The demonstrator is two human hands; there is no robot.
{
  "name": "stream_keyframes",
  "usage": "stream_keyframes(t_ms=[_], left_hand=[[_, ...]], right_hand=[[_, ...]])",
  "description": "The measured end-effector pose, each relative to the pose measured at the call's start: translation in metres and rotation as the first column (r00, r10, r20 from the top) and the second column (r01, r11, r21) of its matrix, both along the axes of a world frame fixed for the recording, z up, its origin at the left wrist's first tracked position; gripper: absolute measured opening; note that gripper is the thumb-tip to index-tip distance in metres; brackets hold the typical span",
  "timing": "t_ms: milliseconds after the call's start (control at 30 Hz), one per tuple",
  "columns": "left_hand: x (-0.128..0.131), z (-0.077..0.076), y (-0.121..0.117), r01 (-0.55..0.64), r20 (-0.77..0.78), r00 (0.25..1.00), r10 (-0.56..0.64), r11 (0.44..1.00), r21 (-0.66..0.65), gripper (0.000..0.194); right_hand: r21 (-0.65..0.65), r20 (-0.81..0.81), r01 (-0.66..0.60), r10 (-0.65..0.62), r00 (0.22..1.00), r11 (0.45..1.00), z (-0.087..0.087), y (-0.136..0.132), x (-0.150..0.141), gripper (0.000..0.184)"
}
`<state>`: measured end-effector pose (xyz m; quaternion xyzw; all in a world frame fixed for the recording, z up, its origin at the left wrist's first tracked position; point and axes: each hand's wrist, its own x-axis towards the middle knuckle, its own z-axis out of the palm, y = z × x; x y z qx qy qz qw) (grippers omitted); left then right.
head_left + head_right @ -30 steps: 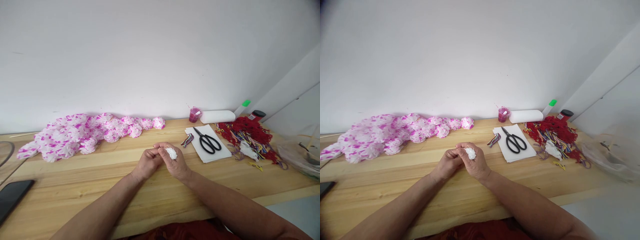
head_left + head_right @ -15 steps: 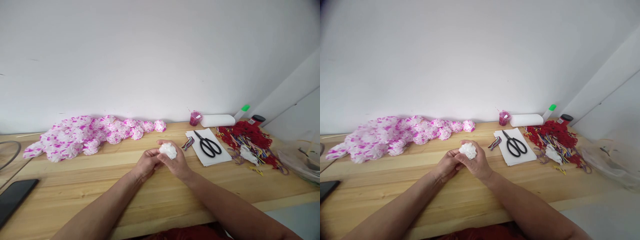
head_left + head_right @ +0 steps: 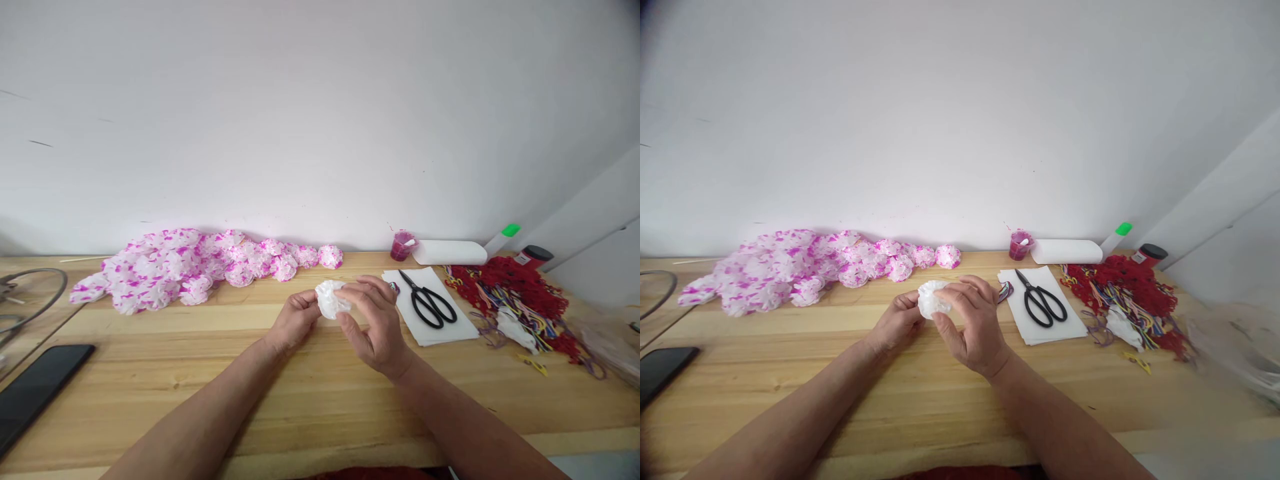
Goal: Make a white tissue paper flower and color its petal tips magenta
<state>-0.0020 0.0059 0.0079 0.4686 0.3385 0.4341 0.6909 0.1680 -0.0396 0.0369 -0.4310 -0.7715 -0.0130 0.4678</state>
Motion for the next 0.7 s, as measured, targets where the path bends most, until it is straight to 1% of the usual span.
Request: stream_keyframes(t_ms=[67,133,200,233,300,333,400,467,567,633,700], left_hand=[[-0.001,0.000,0.001,-0.001,-0.015,1.000,0.001,1.000,0.001,0.020],[-0.001,0.000,0.002,-0.002,-0.019,1.000,0.002,1.000,-0.012,0.022],[-0.002,-0.001,0.003,-0.007,-0.014,1.000,0.007,1.000,-0.026,0.022],[-0.002,-0.002,0.003,-0.011,-0.008,1.000,0.011,0.999,-0.033,0.022],[-0.003,-0.004,0.003,-0.015,0.004,1.000,0.016,0.999,-0.048,0.021],[-0.003,-0.005,0.004,-0.019,0.011,1.000,0.020,0.998,-0.059,0.021],[-0.004,-0.007,0.005,-0.035,0.039,0.998,0.038,0.996,-0.083,0.018],[-0.005,-0.009,0.006,-0.057,0.093,0.993,0.068,0.992,-0.108,0.016],[-0.006,-0.011,0.009,-0.059,0.153,0.985,0.079,0.990,-0.128,0.015],[-0.007,-0.012,0.011,-0.054,0.145,0.987,0.070,0.992,-0.115,0.015],[-0.007,-0.012,0.011,-0.049,0.124,0.990,0.060,0.995,-0.089,0.013]], right_hand=[[-0.054,-0.020,0.084,-0.085,0.996,0.995,-0.002,0.004,0.003,0.029],[-0.070,-0.053,0.123,-0.127,0.991,0.990,-0.002,0.005,0.007,0.032],[-0.036,-0.042,0.083,-0.085,0.995,0.996,0.000,0.002,0.008,0.039],[-0.013,-0.005,0.044,-0.044,0.999,0.999,0.001,0.000,0.008,0.042],[0.000,0.123,-0.032,0.032,0.992,0.999,0.001,-0.004,0.005,0.049],[-0.014,0.190,-0.046,0.048,0.981,0.999,0.001,-0.005,0.004,0.052],[-0.054,0.279,-0.019,0.033,0.960,0.998,-0.002,-0.004,0.001,0.055],[-0.071,0.291,0.051,-0.028,0.956,0.996,-0.005,-0.002,0.002,0.053],[-0.039,0.232,0.131,-0.119,0.965,0.991,-0.008,0.002,0.005,0.052],[-0.017,0.216,0.108,-0.102,0.971,0.994,-0.008,0.001,0.005,0.058],[-0.010,0.255,0.037,-0.033,0.966,0.999,-0.007,-0.002,0.001,0.064]])
